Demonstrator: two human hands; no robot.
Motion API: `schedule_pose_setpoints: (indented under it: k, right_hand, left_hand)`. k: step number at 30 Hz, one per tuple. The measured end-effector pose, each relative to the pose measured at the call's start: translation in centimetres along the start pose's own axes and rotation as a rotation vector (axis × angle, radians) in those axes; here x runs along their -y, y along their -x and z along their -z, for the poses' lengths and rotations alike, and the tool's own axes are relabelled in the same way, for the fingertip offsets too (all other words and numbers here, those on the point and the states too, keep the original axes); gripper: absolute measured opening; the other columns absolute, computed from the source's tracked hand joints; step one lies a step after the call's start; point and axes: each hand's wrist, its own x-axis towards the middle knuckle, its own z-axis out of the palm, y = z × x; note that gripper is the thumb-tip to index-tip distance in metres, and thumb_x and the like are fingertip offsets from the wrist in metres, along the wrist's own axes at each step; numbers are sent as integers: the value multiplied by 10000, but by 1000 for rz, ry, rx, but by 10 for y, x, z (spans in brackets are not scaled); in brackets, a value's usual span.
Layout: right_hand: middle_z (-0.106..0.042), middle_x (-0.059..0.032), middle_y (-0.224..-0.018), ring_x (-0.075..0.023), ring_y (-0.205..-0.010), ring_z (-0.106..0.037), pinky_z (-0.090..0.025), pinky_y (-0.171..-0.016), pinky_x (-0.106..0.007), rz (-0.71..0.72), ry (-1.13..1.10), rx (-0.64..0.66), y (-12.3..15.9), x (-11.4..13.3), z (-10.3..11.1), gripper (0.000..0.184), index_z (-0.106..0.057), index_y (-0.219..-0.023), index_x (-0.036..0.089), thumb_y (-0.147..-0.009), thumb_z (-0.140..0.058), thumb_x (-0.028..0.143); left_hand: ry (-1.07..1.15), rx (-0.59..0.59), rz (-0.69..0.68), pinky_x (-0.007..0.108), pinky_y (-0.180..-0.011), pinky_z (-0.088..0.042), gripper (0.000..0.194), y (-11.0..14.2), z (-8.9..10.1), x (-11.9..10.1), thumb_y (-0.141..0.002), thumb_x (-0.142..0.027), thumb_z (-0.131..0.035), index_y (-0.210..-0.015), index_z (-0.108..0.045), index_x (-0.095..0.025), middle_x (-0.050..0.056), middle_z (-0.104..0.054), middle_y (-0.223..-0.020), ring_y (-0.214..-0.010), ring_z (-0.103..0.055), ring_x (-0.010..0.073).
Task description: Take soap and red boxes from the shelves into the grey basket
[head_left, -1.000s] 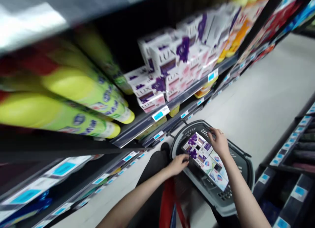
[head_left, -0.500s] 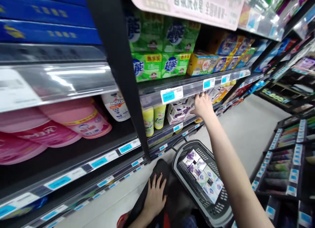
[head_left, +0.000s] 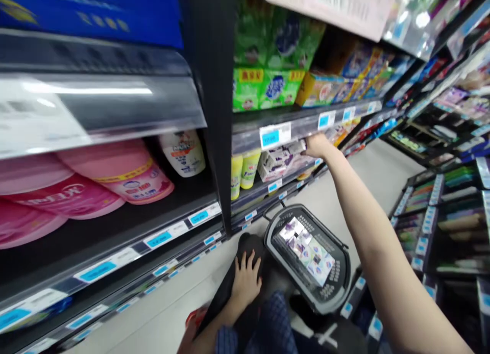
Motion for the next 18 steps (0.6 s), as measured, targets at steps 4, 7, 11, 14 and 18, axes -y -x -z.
schedule_pose_setpoints:
  k: [4,7,11,14,18]
  right_hand:
    - [-434,-232,-1326,-371,-1282,-359,-256,-1041,-609,-45,-25,-156,51,6,-17,602,-445,-1251,2,-832,-537,425]
    - [-407,-189,-1335,-369,-1288,-344,-290,-1009,-642,-187,-177,-288,133,30,-36,720,-354,-1348,85,-789,-578,481]
    - [-473,-143,-1283,-319,-1210,-457,-413,-964,-525,-521,-651,-331,294,99,-66,855,-375,-1339,181,-625,-731,490]
    - [-630,-78,-1065,-275,-1001,-592,-466,-906,-441,-894,-1197,-187,403,162,-87,739,-533,-1158,207,-516,-806,450]
    - [-670,-60,-810,-228,-713,-618,-500,-690,-374,-1283,-1581,-150,473,224,-92,590,-609,-911,186,-524,-743,611]
  left_hand:
    - [31,13,-8,617,-1119,-123,586,1,15,-4,-810,-311,-569,-1379,-500,-192,127,-312,-1524,-1405,-188,402]
    - [171,-11,-49,605,-1139,-82,518,4,17,2,-811,-282,-576,-1318,-550,-182,132,-373,-1485,-1414,-189,376]
    - [746,-1,-96,535,-1161,-155,449,10,22,10,-823,-373,-590,-1240,-580,-208,120,-475,-1394,-1373,-321,305]
    - [1429,296,-39,510,-1061,-361,598,13,29,-10,-788,-510,-595,-1306,-504,-227,131,-495,-1375,-1286,-452,307]
    - [1825,837,69,443,-929,-484,739,18,39,-71,-558,-493,-781,-1197,-573,-184,135,-634,-1200,-1153,-569,345]
